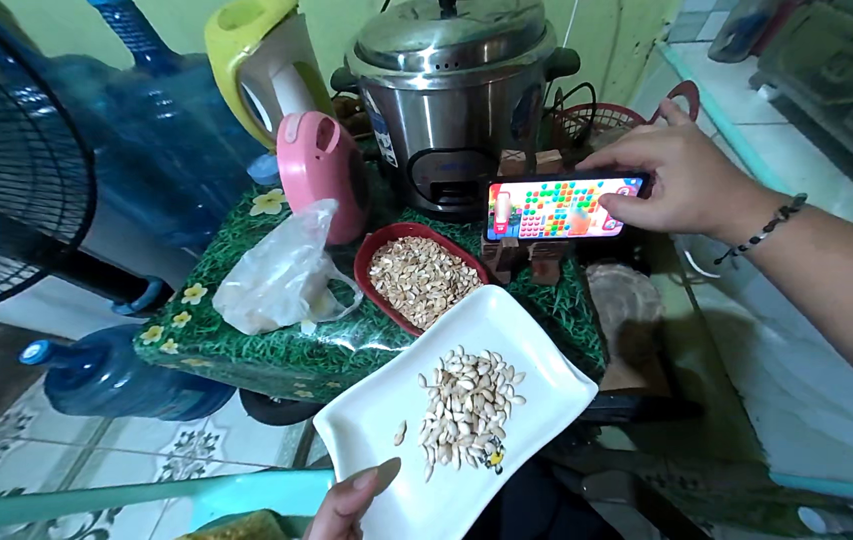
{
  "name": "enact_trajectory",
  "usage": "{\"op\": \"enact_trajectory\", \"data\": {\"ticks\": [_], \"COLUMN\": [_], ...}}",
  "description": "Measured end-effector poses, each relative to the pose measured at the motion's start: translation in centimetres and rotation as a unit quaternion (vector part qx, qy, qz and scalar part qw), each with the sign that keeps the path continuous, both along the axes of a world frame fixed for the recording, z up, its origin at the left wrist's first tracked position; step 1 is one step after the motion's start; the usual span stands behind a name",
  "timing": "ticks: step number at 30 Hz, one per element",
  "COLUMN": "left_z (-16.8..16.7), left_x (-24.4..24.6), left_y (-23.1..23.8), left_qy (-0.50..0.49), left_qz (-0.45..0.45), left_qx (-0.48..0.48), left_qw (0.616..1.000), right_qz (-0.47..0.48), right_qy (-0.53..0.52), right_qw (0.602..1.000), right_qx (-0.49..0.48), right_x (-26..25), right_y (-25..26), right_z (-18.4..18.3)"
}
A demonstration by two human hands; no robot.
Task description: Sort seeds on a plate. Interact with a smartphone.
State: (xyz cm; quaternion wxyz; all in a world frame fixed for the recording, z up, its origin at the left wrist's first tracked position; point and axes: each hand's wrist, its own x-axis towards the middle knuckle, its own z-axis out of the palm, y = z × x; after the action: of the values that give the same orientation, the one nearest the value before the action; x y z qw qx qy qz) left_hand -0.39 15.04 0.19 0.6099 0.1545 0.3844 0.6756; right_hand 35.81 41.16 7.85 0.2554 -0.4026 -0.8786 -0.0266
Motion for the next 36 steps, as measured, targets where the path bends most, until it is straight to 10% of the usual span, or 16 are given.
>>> {"op": "enact_trajectory", "data": {"ticks": [36], "left_z": [0.2], "left_x": [0.2], "left_y": [-0.1], "left_qy": [-0.004], "left_qz": [0.010], "left_qx": [-0.011], "left_qw": [1.000], "right_qz": [-0.098], "right_qy": [0.022], "right_qw": [0.994], "right_qx": [0.029], "right_x": [-3.9], "right_y": [-1.3], "right_z": [-0.8]}}
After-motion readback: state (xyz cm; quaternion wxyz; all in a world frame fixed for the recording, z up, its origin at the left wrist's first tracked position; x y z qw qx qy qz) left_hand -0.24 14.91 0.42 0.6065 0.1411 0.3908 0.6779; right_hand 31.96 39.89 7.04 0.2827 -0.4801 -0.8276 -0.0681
